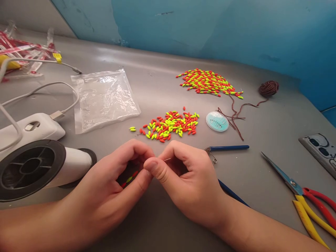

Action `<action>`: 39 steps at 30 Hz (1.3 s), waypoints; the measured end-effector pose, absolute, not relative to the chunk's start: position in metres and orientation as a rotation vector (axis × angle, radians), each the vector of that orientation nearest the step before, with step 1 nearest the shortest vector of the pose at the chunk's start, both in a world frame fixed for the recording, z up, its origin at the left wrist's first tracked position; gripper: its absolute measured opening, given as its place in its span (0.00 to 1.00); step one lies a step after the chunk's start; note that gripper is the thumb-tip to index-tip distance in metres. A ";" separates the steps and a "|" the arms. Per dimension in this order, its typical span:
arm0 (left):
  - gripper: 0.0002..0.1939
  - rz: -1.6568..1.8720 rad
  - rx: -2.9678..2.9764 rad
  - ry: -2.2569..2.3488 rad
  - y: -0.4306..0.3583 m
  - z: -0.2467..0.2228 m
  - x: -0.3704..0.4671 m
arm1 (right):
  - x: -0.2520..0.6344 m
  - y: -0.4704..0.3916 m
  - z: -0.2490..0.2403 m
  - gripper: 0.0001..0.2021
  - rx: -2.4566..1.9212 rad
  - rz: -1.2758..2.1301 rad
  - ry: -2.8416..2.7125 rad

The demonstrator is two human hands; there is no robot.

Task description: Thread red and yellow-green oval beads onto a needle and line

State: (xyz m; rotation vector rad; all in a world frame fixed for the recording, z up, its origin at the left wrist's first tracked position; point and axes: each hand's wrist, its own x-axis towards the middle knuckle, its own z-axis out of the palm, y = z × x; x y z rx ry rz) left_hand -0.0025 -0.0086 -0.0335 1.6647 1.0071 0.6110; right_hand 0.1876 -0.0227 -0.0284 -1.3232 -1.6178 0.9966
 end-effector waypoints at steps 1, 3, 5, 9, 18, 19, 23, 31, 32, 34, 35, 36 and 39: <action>0.04 0.620 1.671 1.002 -0.008 -0.033 -0.002 | 0.188 -0.023 -0.028 0.16 -1.326 0.996 -1.628; 0.05 0.628 1.675 1.000 -0.007 -0.033 -0.002 | 0.188 -0.023 -0.028 0.17 -1.334 1.003 -1.641; 0.06 0.609 1.681 0.999 -0.007 -0.033 -0.003 | 0.188 -0.022 -0.029 0.18 -1.338 1.023 -1.663; 0.07 0.574 1.668 0.973 -0.007 -0.034 -0.004 | 0.189 -0.022 -0.030 0.20 -1.328 1.031 -1.707; 0.08 0.574 1.657 0.956 -0.007 -0.030 -0.004 | 0.188 -0.022 -0.028 0.18 -1.336 1.030 -1.734; 0.08 0.576 1.658 0.954 -0.006 -0.029 -0.003 | 0.188 -0.022 -0.028 0.18 -1.339 1.028 -1.737; 0.08 0.572 1.659 0.949 -0.004 -0.029 -0.003 | 0.188 -0.023 -0.027 0.18 -1.353 1.037 -1.751; 0.08 0.543 1.680 0.969 -0.006 -0.029 -0.004 | 0.187 -0.022 -0.027 0.17 -1.358 1.024 -1.763; 0.07 0.536 1.683 0.969 -0.007 -0.029 -0.004 | 0.187 -0.023 -0.027 0.17 -1.359 1.030 -1.762; 0.07 0.532 1.695 0.965 -0.007 -0.029 -0.004 | 0.187 -0.023 -0.027 0.17 -1.358 1.036 -1.768; 0.07 0.532 1.701 0.966 -0.007 -0.029 -0.004 | 0.187 -0.023 -0.027 0.16 -1.358 1.035 -1.771; 0.07 0.536 1.706 0.965 -0.007 -0.029 -0.004 | 0.187 -0.023 -0.027 0.16 -1.360 1.032 -1.771; 0.07 0.544 1.704 0.966 -0.007 -0.029 -0.004 | 0.187 -0.023 -0.027 0.16 -1.355 1.032 -1.764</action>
